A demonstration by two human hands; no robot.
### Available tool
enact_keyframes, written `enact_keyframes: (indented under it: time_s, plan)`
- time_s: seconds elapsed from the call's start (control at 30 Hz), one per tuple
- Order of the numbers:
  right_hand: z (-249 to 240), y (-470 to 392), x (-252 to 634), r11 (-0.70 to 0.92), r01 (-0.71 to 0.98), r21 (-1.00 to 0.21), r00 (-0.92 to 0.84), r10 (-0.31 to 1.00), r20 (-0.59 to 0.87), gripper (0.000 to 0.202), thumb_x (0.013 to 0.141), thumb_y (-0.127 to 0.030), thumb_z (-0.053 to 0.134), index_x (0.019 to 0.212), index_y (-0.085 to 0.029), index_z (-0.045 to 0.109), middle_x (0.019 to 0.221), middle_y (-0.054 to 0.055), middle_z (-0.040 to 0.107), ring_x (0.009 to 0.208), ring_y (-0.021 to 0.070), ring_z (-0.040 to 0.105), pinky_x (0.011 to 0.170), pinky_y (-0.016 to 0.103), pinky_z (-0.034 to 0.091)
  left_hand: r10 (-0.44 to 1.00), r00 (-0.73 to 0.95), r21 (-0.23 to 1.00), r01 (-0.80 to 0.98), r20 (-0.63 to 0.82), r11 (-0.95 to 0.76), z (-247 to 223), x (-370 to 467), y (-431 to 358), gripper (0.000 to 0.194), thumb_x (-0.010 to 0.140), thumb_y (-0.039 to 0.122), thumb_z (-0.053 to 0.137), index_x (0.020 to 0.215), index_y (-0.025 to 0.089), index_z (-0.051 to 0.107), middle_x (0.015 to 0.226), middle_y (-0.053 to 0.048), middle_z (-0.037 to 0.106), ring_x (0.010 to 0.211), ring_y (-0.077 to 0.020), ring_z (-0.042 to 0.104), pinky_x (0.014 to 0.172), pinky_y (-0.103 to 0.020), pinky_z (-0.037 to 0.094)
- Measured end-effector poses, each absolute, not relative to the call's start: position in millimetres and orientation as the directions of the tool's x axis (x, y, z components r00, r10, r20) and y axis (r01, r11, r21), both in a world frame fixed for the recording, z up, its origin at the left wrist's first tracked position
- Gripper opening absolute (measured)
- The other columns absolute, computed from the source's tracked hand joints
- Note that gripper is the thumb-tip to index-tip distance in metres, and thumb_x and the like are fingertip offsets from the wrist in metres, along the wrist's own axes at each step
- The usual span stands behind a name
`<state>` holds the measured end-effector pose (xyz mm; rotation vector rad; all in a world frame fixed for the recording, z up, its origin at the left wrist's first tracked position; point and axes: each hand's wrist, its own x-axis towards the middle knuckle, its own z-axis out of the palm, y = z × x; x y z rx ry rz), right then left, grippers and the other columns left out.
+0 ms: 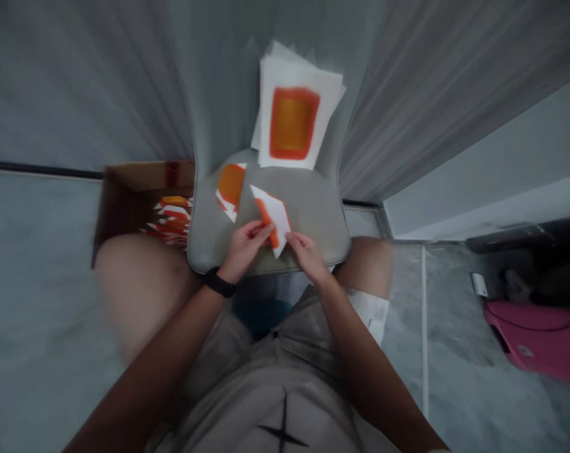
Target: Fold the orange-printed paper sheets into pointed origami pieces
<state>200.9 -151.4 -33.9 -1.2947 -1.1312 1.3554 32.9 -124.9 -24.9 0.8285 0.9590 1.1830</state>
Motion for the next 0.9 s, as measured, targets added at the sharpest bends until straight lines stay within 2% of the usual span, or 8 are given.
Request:
enact_keyframes:
  time_s: [0.13, 0.27, 0.4, 0.57, 0.73, 0.9]
  plan:
    - [-34.2, -153.0, 199.3, -0.151, 0.097, -0.984, -0.04, 0.987, -0.155, 0.053, 0.085, -0.072, 0.065, 0.097, -0.021, 0.078, 0.092, 0.002, 0.077, 0.092, 0.0214, 0.066, 0.087, 0.032, 0.052, 0.982, 0.074, 0.897, -0.4, -0.172, 0.187, -27.9, 33.7, -122.0, 0.057, 0.068, 0.065, 0.088, 0.097, 0.017, 0.079, 0.089, -0.005, 0.078, 0.078, -0.0154, 0.07, 0.073, -0.027, 0.061]
    - [-30.8, -153.1, 199.1, -0.178, 0.123, -0.976, -0.088, 0.978, -0.19, 0.052, 0.086, -0.07, 0.064, 0.096, -0.021, 0.076, 0.091, 0.002, 0.076, 0.085, 0.0191, 0.063, 0.083, 0.03, 0.052, 0.984, 0.0, 0.886, -0.435, -0.177, 0.159, -30.2, 35.8, -117.2, 0.055, 0.065, 0.061, 0.091, 0.095, 0.016, 0.079, 0.084, -0.003, 0.076, 0.072, -0.0136, 0.067, 0.066, -0.025, 0.057]
    - [-29.7, -152.8, 199.6, -0.176, 0.105, -0.979, -0.122, 0.974, -0.189, 0.049, 0.086, -0.067, 0.066, 0.095, -0.02, 0.075, 0.085, 0.001, 0.072, 0.079, 0.0174, 0.059, 0.076, 0.029, 0.05, 0.982, -0.025, 0.892, -0.424, -0.186, 0.158, -30.5, 33.2, -117.0, 0.057, 0.061, 0.06, 0.093, 0.094, 0.015, 0.078, 0.084, -0.004, 0.076, 0.073, -0.0146, 0.067, 0.067, -0.026, 0.057]
    - [-31.9, -152.9, 198.6, -0.197, 0.11, -0.974, -0.166, 0.963, -0.214, 0.052, 0.086, -0.07, 0.065, 0.098, -0.02, 0.078, 0.086, 0.002, 0.073, 0.078, 0.0179, 0.061, 0.074, 0.029, 0.05, 0.976, -0.018, 0.917, -0.347, -0.218, 0.199, -32.5, 23.9, -121.0, 0.057, 0.065, 0.06, 0.092, 0.097, 0.015, 0.079, 0.084, -0.004, 0.077, 0.073, -0.0155, 0.068, 0.071, -0.028, 0.057]
    - [-34.1, -153.6, 195.9, -0.214, 0.066, -0.975, -0.097, 0.971, -0.22, 0.056, 0.082, -0.07, 0.07, 0.103, -0.019, 0.079, 0.095, 0.006, 0.078, 0.083, 0.0215, 0.066, 0.079, 0.034, 0.053, 0.97, 0.006, 0.941, -0.24, -0.245, 0.239, -33.2, 16.1, -122.8, 0.05, 0.066, 0.059, 0.091, 0.091, 0.017, 0.08, 0.081, -0.004, 0.077, 0.072, -0.0168, 0.066, 0.067, -0.028, 0.054]
    - [-35.5, -156.4, 194.0, -0.212, 0.091, -0.973, -0.076, 0.973, -0.219, 0.05, 0.087, -0.067, 0.064, 0.096, -0.021, 0.08, 0.09, 0.005, 0.079, 0.081, 0.0237, 0.067, 0.08, 0.037, 0.053, 0.962, 0.057, 0.951, -0.141, -0.268, 0.273, -31.0, 10.7, -120.9, 0.048, 0.069, 0.059, 0.09, 0.09, 0.017, 0.082, 0.079, -0.005, 0.076, 0.069, -0.0167, 0.064, 0.065, -0.027, 0.05]
